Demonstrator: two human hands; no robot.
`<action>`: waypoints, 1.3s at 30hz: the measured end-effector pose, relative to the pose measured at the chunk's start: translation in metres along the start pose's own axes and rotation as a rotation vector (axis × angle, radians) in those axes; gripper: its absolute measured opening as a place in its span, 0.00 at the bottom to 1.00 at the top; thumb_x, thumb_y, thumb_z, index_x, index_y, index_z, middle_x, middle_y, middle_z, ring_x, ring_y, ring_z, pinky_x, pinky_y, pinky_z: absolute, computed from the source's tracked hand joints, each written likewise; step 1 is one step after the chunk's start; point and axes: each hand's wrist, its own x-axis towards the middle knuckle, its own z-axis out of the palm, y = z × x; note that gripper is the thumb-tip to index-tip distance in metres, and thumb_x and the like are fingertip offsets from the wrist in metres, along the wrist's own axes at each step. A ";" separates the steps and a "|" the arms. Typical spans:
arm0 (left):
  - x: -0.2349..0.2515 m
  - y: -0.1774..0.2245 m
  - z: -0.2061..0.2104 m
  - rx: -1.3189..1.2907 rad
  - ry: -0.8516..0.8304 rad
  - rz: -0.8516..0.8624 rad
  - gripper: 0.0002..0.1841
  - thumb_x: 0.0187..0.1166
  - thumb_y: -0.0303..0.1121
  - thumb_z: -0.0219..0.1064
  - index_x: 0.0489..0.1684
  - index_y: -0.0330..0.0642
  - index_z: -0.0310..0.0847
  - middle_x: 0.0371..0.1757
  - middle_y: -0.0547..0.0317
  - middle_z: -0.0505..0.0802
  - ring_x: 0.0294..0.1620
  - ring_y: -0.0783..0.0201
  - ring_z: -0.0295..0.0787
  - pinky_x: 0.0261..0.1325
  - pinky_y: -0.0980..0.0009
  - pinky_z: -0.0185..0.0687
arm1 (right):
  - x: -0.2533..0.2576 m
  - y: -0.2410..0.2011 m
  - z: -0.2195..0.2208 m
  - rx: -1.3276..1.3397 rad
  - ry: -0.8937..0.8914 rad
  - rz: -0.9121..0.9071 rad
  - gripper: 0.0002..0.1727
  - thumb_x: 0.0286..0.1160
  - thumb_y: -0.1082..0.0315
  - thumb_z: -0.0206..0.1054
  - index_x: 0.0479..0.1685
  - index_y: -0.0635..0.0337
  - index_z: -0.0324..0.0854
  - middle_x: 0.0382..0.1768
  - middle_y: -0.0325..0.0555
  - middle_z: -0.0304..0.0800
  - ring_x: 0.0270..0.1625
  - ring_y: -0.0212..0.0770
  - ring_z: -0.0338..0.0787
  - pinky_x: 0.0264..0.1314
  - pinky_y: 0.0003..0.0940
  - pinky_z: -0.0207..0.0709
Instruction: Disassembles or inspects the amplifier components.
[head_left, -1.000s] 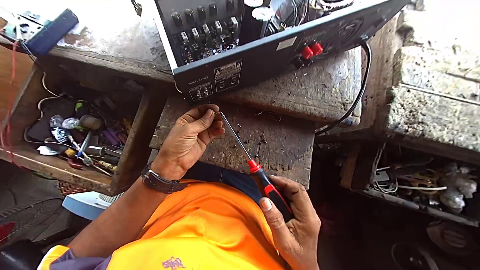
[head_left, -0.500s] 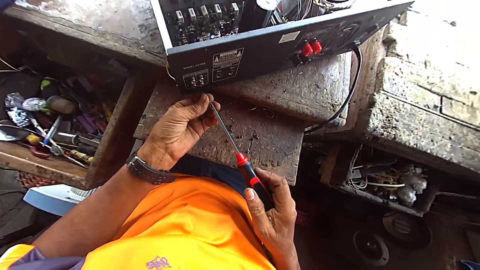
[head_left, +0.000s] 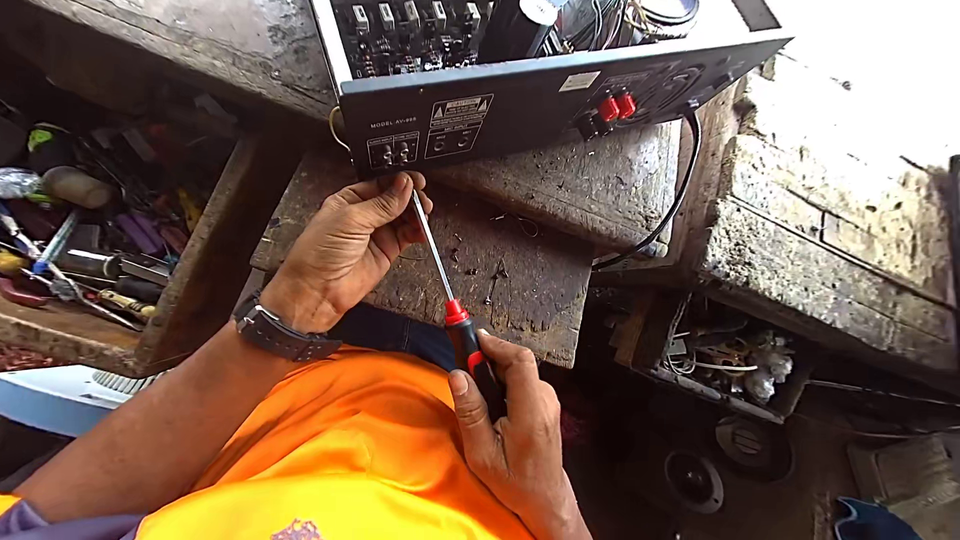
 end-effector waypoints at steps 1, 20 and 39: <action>0.001 0.000 -0.001 -0.016 0.004 0.001 0.09 0.89 0.27 0.58 0.50 0.35 0.84 0.41 0.52 0.92 0.40 0.64 0.93 0.52 0.69 0.92 | 0.003 -0.003 0.001 0.008 -0.022 0.024 0.23 0.84 0.58 0.64 0.60 0.74 0.80 0.36 0.41 0.91 0.32 0.23 0.87 0.32 0.20 0.84; 0.005 0.006 -0.004 -0.048 0.034 -0.036 0.14 0.92 0.33 0.53 0.55 0.33 0.82 0.43 0.48 0.94 0.40 0.64 0.95 0.48 0.73 0.92 | 0.017 -0.029 0.014 0.027 -0.046 0.105 0.21 0.85 0.61 0.61 0.60 0.74 0.79 0.29 0.37 0.88 0.27 0.22 0.83 0.26 0.20 0.80; -0.018 0.033 -0.026 1.000 0.163 0.711 0.17 0.73 0.31 0.76 0.55 0.38 0.77 0.46 0.60 0.89 0.43 0.67 0.87 0.46 0.71 0.86 | 0.025 -0.032 0.006 0.371 -0.031 0.177 0.23 0.80 0.65 0.69 0.62 0.77 0.73 0.41 0.49 0.91 0.37 0.31 0.90 0.37 0.25 0.89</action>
